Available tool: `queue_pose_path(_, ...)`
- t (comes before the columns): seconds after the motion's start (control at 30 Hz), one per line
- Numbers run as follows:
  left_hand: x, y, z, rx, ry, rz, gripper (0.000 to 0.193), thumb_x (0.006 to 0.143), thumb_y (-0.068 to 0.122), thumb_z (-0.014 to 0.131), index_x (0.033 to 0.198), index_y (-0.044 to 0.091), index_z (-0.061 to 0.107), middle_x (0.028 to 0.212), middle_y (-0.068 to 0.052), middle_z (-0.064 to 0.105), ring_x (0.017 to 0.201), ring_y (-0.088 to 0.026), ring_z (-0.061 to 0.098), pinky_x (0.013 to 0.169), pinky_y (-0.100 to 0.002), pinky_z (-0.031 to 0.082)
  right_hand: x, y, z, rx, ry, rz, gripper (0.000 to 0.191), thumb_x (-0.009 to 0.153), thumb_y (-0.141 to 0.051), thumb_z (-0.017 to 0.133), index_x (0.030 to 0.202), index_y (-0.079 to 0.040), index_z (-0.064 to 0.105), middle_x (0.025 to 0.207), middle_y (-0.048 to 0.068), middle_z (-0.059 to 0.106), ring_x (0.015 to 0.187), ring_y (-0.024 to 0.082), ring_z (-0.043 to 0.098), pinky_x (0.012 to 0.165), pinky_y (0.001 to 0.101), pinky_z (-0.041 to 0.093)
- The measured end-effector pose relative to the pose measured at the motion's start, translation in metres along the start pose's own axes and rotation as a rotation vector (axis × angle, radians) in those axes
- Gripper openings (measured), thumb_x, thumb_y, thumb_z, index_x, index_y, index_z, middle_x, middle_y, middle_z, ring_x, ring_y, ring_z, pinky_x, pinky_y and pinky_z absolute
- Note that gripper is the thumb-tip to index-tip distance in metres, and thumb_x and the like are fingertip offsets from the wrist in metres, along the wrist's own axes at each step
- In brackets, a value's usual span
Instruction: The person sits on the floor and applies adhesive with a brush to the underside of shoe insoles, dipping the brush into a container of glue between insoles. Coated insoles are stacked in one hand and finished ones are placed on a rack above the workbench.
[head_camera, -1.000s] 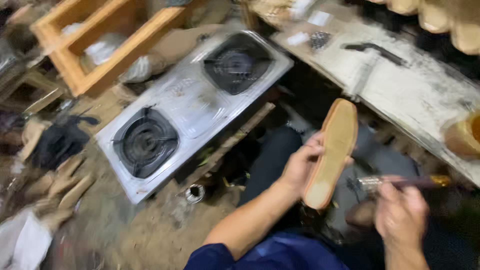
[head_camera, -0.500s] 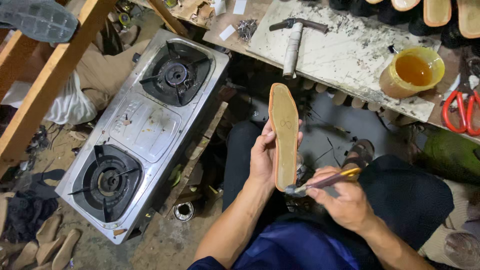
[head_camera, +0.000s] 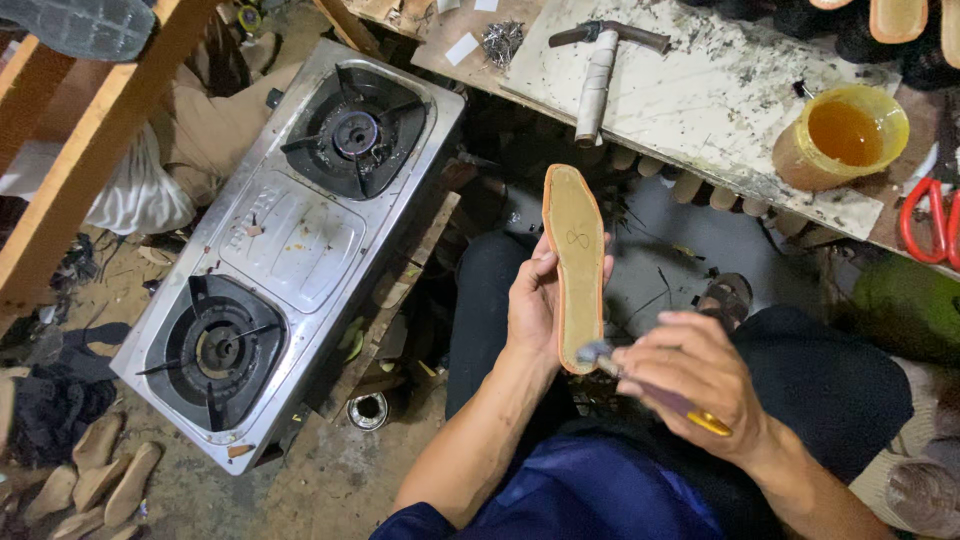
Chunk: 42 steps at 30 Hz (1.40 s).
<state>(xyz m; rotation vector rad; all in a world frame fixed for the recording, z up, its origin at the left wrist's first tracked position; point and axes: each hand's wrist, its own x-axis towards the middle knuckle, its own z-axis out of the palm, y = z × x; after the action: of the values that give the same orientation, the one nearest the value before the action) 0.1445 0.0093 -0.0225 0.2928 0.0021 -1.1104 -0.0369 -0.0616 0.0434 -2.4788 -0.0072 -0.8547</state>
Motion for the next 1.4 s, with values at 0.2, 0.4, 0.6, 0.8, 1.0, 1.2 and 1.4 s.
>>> queue_pose_path(0.2,-0.005,-0.003,0.009,0.038,-0.022,-0.019,0.069,0.096,0.018,0.05,0.163,0.012,0.034,0.15,-0.015,0.051,0.135,-0.031,0.054,0.111,-0.046,0.048,-0.003,-0.009,0.001,0.179,-0.036,0.057,0.026,0.077,-0.017,0.084,0.1,-0.01,0.073,0.1,-0.001,0.076,0.096,0.02,0.071,0.099,0.047,0.049)
queue_pose_path(0.4,-0.014,-0.002,0.025,0.011,-0.094,-0.096,0.074,0.098,0.019,0.05,0.168,0.016,0.026,0.158,-0.016,0.045,0.141,-0.034,0.05,0.114,-0.047,0.047,-0.011,-0.004,0.0,0.133,0.164,0.256,0.024,0.082,-0.013,0.081,0.103,-0.009,0.072,0.104,0.003,0.076,0.099,0.022,0.07,0.097,0.0428,0.053)
queue_pose_path(0.6,-0.019,0.005,0.033,0.017,-0.107,-0.097,0.076,0.097,0.019,0.048,0.169,0.02,0.023,0.161,-0.016,0.042,0.143,-0.036,0.046,0.116,-0.047,0.045,-0.019,-0.01,-0.004,0.385,0.008,0.165,0.025,0.08,-0.016,0.084,0.102,-0.01,0.072,0.099,0.002,0.079,0.092,0.018,0.074,0.1,0.044,0.053)
queue_pose_path(0.8,-0.027,0.001,0.026,0.018,-0.116,-0.136,0.078,0.097,0.02,0.047,0.17,0.022,0.021,0.163,-0.014,0.04,0.144,-0.035,0.046,0.115,-0.047,0.046,-0.018,-0.007,-0.011,0.097,0.205,0.249,0.025,0.082,-0.016,0.082,0.103,-0.007,0.071,0.105,0.006,0.075,0.099,0.024,0.07,0.095,0.0416,0.054)
queue_pose_path(1.0,-0.023,0.016,0.017,0.101,-0.119,-0.103,0.077,0.099,0.023,0.05,0.171,0.021,0.023,0.158,-0.018,0.046,0.133,-0.033,0.056,0.108,-0.046,0.05,-0.022,-0.012,-0.01,0.343,-0.061,0.181,0.023,0.079,-0.015,0.084,0.099,-0.009,0.074,0.099,0.001,0.079,0.094,0.02,0.073,0.099,0.0465,0.051)
queue_pose_path(1.2,-0.041,0.008,0.015,0.3,-0.098,-0.174,0.084,0.089,0.021,0.053,0.167,0.009,0.025,0.149,-0.015,0.052,0.116,-0.031,0.066,0.097,-0.041,0.054,-0.027,-0.004,-0.027,0.032,0.266,0.55,0.016,0.09,-0.005,0.076,0.106,-0.007,0.075,0.104,0.008,0.075,0.097,0.023,0.073,0.091,0.0368,0.058)
queue_pose_path(1.4,-0.057,-0.002,0.012,0.428,-0.217,-0.338,0.085,0.086,0.018,0.052,0.166,0.001,0.029,0.147,-0.02,0.056,0.115,-0.031,0.066,0.1,-0.037,0.056,-0.003,0.011,-0.032,-0.138,0.503,0.422,0.018,0.094,-0.003,0.078,0.11,-0.005,0.07,0.108,0.009,0.072,0.1,0.027,0.069,0.088,0.0364,0.055)
